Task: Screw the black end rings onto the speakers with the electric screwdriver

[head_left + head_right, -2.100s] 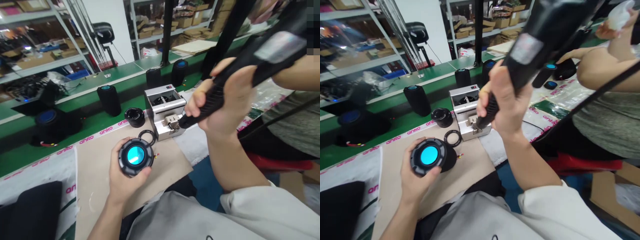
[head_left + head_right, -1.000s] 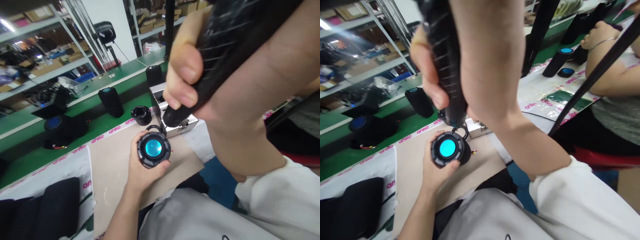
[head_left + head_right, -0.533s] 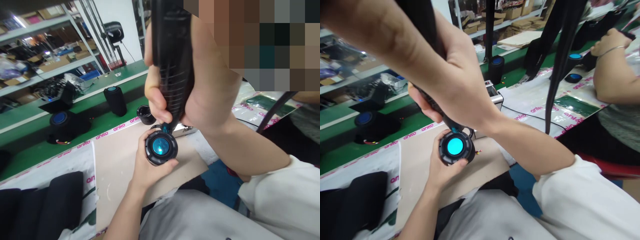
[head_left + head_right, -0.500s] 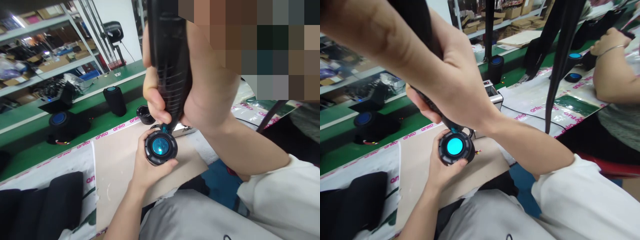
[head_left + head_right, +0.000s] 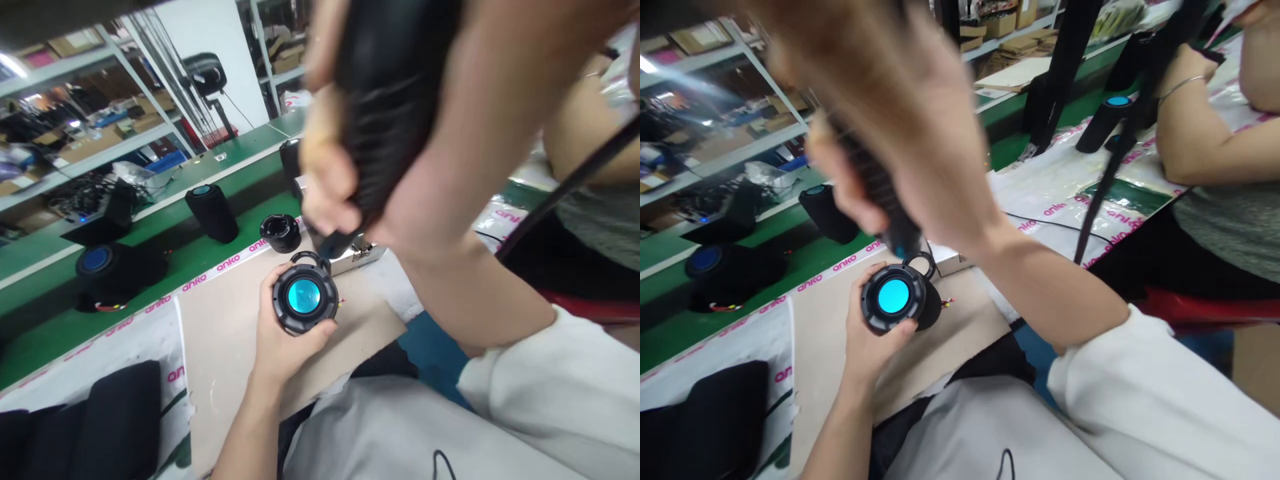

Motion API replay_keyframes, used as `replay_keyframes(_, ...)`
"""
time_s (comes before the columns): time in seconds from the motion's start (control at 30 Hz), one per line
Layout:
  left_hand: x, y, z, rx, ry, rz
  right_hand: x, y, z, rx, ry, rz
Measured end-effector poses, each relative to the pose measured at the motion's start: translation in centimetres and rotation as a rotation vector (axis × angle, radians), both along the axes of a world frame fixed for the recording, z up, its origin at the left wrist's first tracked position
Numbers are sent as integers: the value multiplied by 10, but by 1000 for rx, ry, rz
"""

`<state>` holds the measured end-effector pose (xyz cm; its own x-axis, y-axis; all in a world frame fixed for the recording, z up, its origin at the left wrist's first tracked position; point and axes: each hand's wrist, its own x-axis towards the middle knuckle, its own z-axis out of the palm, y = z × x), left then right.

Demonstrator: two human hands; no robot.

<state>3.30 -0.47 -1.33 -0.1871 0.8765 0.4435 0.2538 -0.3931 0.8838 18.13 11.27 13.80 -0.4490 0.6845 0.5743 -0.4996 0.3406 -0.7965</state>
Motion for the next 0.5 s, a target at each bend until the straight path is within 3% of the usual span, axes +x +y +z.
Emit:
replay_keyframes(0.1, 1, 0, 1, 1, -11, 1, 24, 14, -17, 60, 248, -237)
replay_keyframes(0.2, 1, 0, 1, 10, -15, 1, 34, 26, -42, -17, 236, -460)
replay_keyframes(0.3, -2, -1, 0, -7, 8, 26, 32, 31, -60, -64, 189, -467)
replay_keyframes(0.5, -6, 0, -3, -47, 34, 33, 29, 38, -77, -68, 152, -420)
